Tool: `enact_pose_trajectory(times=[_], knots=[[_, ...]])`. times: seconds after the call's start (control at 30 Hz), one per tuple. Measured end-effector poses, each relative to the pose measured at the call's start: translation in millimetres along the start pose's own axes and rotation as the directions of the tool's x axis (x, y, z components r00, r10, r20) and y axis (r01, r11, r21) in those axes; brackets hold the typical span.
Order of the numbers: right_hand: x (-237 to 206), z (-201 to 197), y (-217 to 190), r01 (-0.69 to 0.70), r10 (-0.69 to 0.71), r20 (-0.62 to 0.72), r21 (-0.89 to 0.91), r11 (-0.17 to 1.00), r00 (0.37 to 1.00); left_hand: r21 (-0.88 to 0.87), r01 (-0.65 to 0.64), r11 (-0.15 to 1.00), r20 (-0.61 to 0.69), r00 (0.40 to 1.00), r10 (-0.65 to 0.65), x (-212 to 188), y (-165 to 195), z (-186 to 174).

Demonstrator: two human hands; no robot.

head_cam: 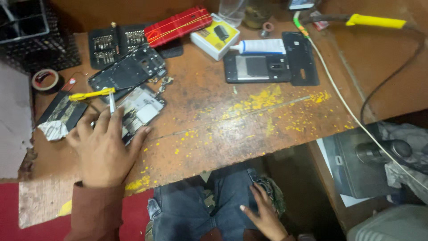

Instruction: The person uses tweezers to place and adjust small components on a disassembled mobile phone motherboard. They then use a yellow screwdriver to tighten screws on the phone's back cover.

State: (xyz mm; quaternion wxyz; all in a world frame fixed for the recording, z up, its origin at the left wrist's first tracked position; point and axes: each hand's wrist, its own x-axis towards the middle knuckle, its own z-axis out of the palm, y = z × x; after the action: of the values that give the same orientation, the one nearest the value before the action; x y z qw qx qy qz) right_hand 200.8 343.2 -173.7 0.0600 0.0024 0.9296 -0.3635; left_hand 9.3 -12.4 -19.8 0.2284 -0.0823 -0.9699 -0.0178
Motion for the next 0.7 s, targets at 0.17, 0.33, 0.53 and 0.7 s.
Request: enact_pose_trajectory(times=[0.17, 0.33, 0.53, 0.7], knots=[[-14.6, 13.1, -12.3, 0.117, -0.135, -0.026, -0.361, 0.925, 0.99, 0.049, -0.002, 0.999, 0.005, 1.0, 0.002, -16.6, 3.5, -11.6], [-40.3, 15.7, -1.8, -0.113, 0.097, -0.074, -0.26, 0.959, 0.993, -0.076, -0.066, 0.995, -0.014, 0.998, 0.065, -27.0, -7.9, -14.8], [-46.3, 14.5, 0.5, -0.195, 0.192, -0.046, -0.402, 0.895, 0.98, -0.327, -0.14, 0.934, -0.008, 0.989, 0.146, -6.9, -23.0, -3.2], [-32.1, 3.0, -8.4, -0.273, 0.395, 0.23, -0.426, 0.862, 0.89, -0.469, -0.171, 0.866, 0.004, 0.981, 0.196, 12.5, -20.2, -4.4]])
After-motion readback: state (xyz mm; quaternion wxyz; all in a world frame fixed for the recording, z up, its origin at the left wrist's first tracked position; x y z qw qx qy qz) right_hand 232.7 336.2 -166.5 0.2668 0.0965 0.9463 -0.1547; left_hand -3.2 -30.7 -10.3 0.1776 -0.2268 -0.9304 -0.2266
